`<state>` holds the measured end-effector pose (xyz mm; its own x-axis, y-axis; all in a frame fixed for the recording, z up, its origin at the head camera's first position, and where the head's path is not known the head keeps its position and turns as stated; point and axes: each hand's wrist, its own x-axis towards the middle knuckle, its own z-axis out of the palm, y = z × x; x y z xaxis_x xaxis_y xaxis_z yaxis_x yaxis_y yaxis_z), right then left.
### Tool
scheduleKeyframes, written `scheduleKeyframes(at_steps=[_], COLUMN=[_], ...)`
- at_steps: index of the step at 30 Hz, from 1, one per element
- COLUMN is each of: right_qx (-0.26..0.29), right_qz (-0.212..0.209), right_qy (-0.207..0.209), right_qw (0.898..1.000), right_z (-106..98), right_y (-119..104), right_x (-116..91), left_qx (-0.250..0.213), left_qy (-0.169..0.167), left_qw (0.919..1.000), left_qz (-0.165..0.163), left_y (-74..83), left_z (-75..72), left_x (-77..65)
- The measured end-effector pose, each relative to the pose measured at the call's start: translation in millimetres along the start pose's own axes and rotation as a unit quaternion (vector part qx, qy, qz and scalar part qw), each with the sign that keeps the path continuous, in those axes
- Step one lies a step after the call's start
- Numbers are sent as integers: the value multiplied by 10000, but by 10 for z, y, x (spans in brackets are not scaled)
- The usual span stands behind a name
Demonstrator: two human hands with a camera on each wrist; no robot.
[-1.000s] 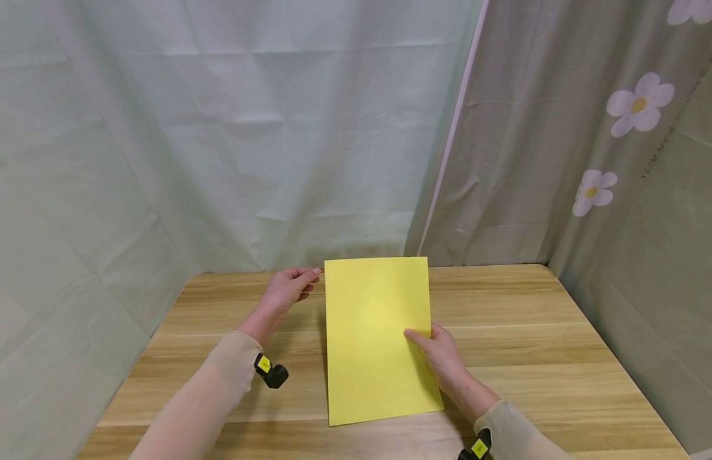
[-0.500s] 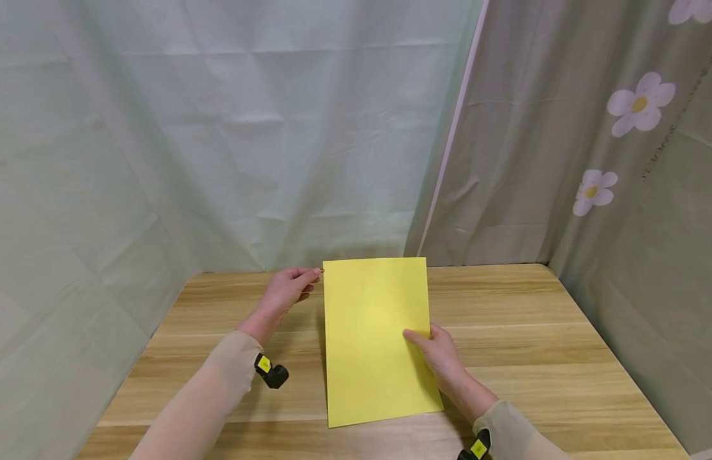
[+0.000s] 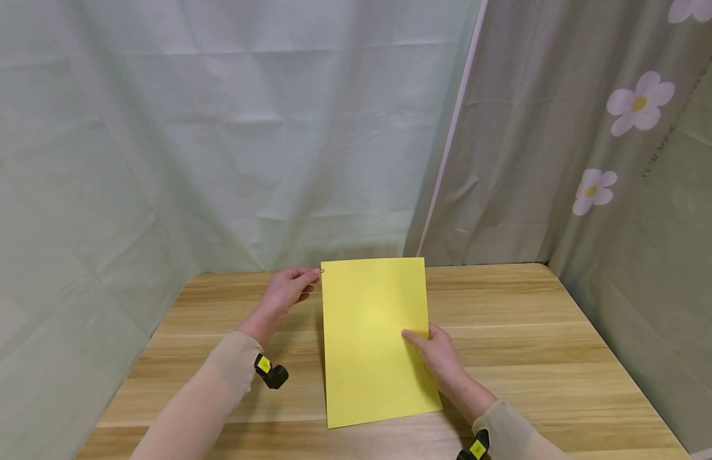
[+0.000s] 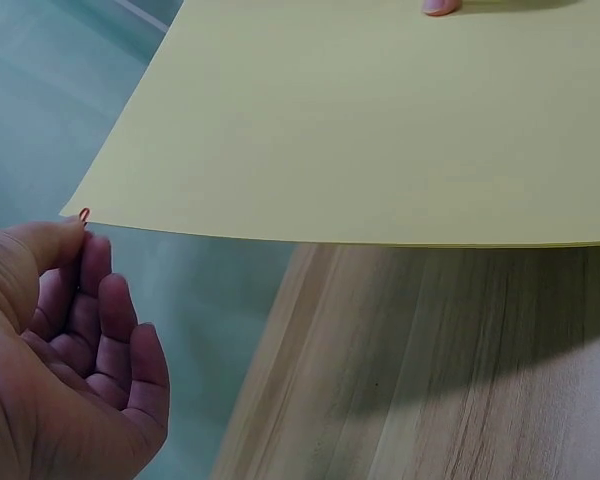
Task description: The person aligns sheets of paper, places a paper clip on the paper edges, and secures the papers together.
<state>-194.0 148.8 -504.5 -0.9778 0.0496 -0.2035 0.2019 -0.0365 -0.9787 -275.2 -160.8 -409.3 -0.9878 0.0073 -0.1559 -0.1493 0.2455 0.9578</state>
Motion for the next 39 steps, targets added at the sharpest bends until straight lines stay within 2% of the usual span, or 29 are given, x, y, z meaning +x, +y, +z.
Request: scheduleKeyframes(at_steps=[7,16,24,39], right_qx=[-84,-141,-119,-308], right_qz=[-77,-324,-429,-620], right_qy=[47,-180,-343,-401], right_qw=[9999,9992,9984,9968], right_z=[17,24,25,25], right_y=[-5,8,-6,16], right_x=[-7,-7,-35,-40], left_qx=[-81,-140,-30,92], left_qy=[-10,-17,-66,-243], left_qw=[10000,9998,9999,9991], left_qz=[-36,-125,-90,-327], left_y=[18,10,10,51], left_z=[0,-18,-50,-93], left_x=[7,25,1,-1])
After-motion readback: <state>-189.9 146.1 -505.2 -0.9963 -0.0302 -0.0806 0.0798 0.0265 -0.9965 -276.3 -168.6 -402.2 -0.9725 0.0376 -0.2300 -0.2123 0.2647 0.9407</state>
